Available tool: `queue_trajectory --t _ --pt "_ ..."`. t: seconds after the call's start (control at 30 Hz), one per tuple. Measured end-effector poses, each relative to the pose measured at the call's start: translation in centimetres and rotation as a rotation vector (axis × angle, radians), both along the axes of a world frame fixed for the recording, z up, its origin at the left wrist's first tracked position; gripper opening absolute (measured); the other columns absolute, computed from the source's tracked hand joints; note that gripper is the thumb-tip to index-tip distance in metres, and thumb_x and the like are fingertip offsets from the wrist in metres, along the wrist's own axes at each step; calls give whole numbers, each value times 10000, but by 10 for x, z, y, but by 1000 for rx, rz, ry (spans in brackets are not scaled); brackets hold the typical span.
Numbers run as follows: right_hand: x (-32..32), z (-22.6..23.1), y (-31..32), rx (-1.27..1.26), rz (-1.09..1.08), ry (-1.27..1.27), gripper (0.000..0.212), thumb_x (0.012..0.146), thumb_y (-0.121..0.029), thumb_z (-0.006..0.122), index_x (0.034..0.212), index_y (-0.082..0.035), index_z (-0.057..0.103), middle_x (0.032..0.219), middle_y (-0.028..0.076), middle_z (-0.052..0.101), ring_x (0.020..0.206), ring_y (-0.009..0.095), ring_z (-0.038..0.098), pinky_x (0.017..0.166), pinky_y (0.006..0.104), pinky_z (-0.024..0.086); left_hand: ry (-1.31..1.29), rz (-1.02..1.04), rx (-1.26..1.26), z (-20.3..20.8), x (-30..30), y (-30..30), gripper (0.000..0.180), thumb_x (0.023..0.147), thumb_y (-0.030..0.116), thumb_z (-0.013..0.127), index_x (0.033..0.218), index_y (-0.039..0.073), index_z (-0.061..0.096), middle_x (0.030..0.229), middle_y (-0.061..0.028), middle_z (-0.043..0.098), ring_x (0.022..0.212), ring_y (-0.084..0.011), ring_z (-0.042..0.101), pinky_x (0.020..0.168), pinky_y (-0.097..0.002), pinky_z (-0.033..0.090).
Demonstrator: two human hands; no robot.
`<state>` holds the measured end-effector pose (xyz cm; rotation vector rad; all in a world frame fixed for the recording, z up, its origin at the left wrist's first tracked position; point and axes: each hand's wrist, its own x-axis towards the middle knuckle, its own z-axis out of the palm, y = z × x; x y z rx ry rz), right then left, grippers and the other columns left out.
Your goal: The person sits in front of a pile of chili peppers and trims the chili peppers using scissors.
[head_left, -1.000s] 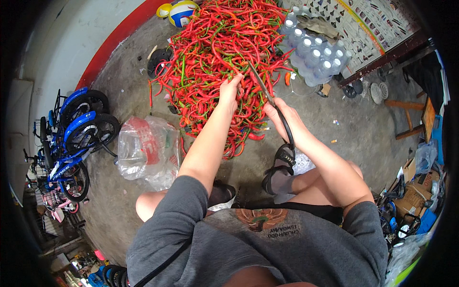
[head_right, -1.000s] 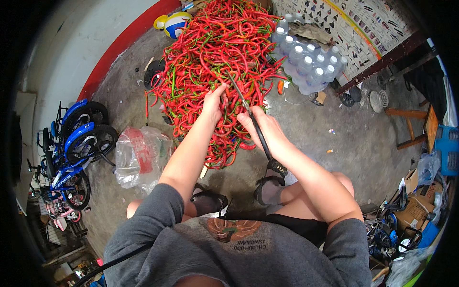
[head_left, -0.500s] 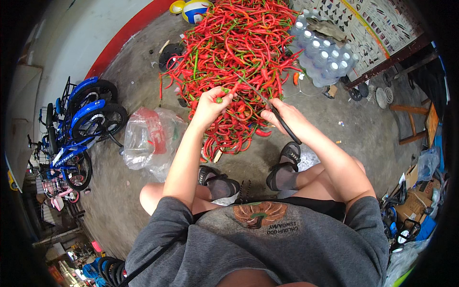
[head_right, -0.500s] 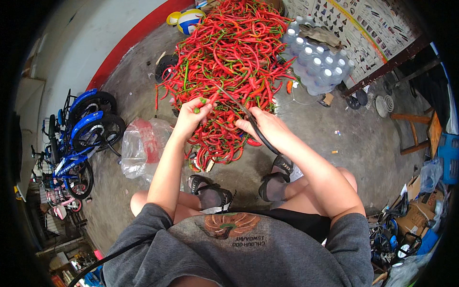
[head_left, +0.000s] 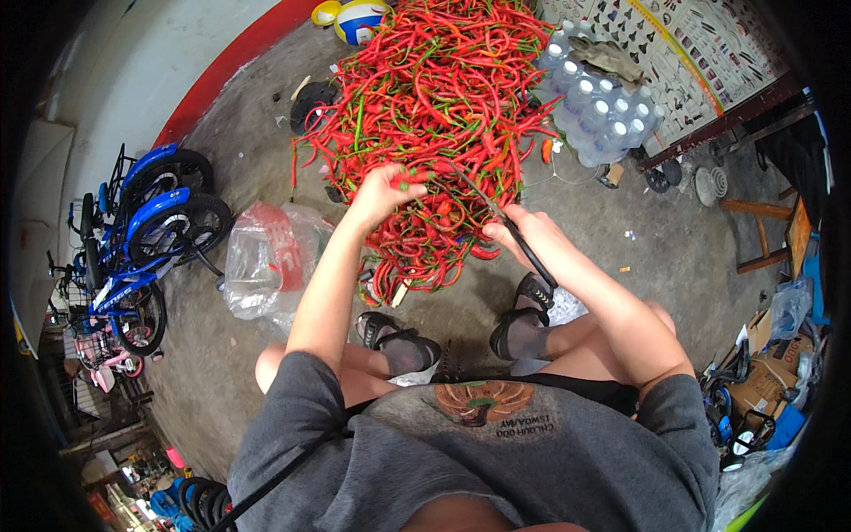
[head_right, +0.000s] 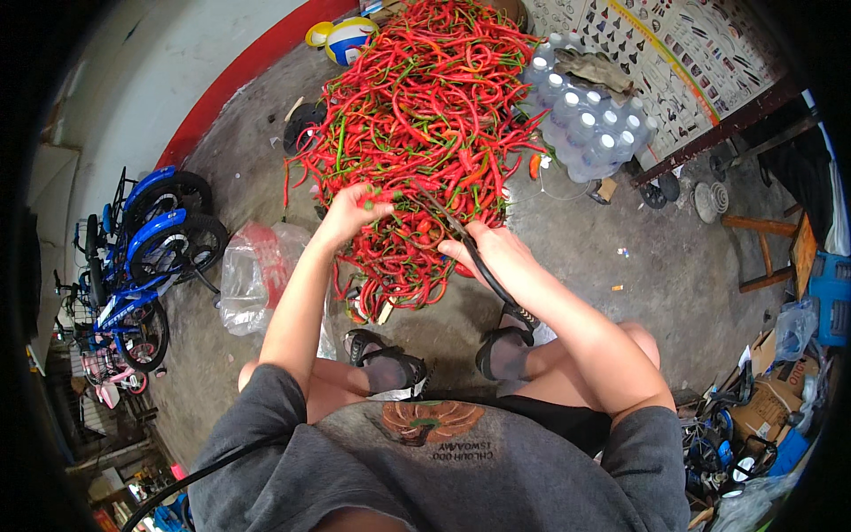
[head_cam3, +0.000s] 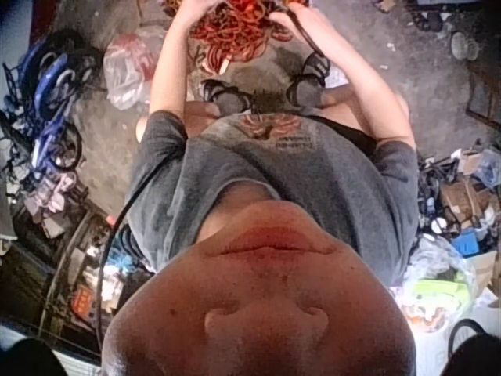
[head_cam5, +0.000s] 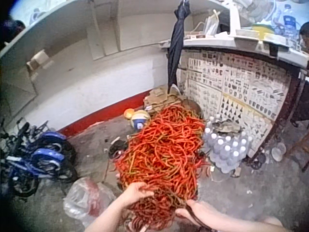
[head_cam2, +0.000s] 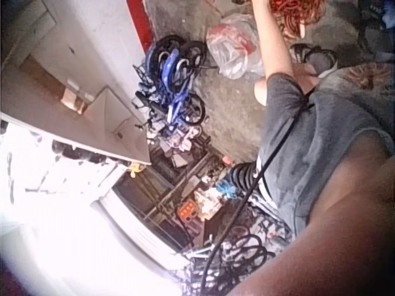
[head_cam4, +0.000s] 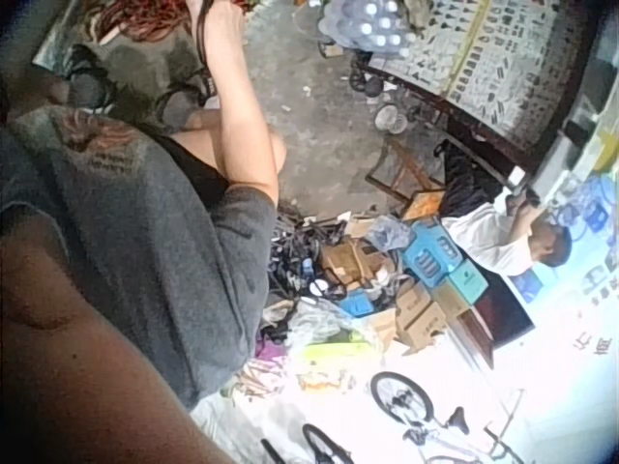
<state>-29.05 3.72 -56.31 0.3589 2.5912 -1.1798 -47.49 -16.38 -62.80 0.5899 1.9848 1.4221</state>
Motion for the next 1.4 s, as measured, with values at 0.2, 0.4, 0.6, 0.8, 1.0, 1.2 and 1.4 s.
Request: queue_trajectory --t 0.2,0.4,0.6,0.8,1.0,1.2,1.4 --pt "-7 -14 9 -93 -156 211 466 879 -449 524 815 12 506 607 221 554 643 420 579 569 451 436 653 172 -461 -53 -79 55 336 703 195 648 1000 41 618 896 -202 630 863 -372 595 766 -427 474" --pt "-3 -12 24 -48 -118 162 391 924 -393 472 956 -8 527 706 215 572 692 389 582 601 413 431 591 -34 -828 -73 -84 90 293 743 262 643 964 70 650 948 -173 639 926 -321 601 796 -417 482" --pt "2 -10 23 -87 -149 199 437 912 -433 470 953 1 498 723 220 577 706 406 578 620 432 439 806 188 -251 -43 -88 78 238 698 181 749 850 26 652 772 -88 628 686 -227 593 648 -342 459" --pt "1 -5 22 -159 -170 227 520 896 -502 454 968 11 487 769 217 586 762 397 584 683 438 443 123 271 7 29 -27 71 118 750 89 721 833 51 644 635 34 585 495 -33 448 458 -196 332" --pt "0 -1 11 -152 -98 168 482 912 -472 447 1051 -12 486 802 202 589 786 353 596 687 402 449 23 349 50 40 19 41 132 711 48 748 812 43 663 662 40 587 568 -37 482 519 -202 379" --pt "-7 3 -4 -126 -31 143 497 906 -494 441 967 -6 512 775 196 584 763 351 593 670 404 447 347 229 145 29 21 17 150 705 0 730 840 10 663 763 -12 638 692 -85 576 640 -232 469" --pt "-13 -7 -10 -71 59 136 471 904 -471 460 898 -7 541 711 193 572 712 361 584 640 405 444 456 149 -64 43 26 -1 191 681 24 748 854 2 669 822 -65 652 781 -144 612 747 -271 473"
